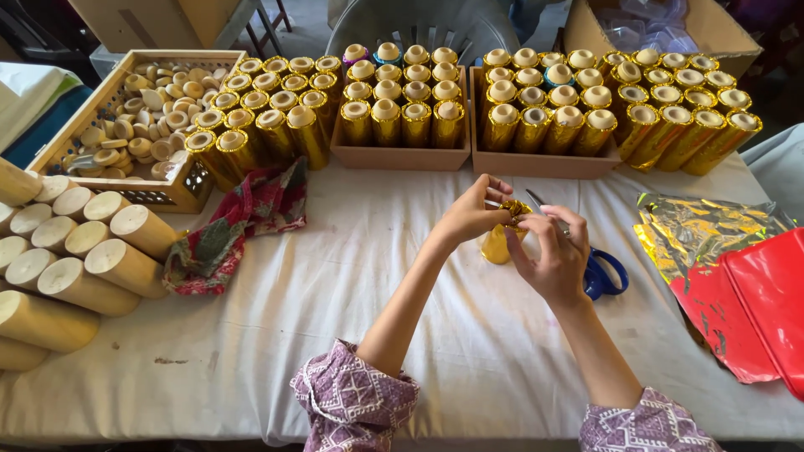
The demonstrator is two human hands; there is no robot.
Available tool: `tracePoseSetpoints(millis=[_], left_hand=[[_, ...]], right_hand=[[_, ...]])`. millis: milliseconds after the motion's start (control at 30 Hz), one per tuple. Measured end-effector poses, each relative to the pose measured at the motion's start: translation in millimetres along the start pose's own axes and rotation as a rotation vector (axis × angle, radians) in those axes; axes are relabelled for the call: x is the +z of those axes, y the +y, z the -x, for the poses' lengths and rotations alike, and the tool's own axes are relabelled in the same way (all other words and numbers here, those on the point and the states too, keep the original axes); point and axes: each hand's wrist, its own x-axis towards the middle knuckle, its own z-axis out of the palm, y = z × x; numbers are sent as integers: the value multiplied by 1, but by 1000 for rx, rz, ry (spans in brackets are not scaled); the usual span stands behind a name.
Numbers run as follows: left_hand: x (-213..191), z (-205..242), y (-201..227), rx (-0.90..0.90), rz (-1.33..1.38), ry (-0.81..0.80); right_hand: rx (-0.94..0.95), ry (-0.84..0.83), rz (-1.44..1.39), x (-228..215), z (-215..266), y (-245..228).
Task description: Wrap cardboard tubes with gold foil paper and secure with tape.
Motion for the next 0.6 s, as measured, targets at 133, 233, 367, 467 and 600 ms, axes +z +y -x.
tracePoseSetpoints(millis=[133,233,367,467,600], left_hand=[[0,2,3,8,-38,17],[-6,9,20,26,-20,-94],[-15,20,38,-88,48,-140],[-17,6,11,-15,84,-185],[-10,6,8,-11,80,-127]], right_hand=[[27,-24,-16,3,2,2],[66,-11,-43,5,3,2],[75,-21,-39,5,3,2],[96,-23,-51,6,3,3],[62,-33,-22,6,1,-1]])
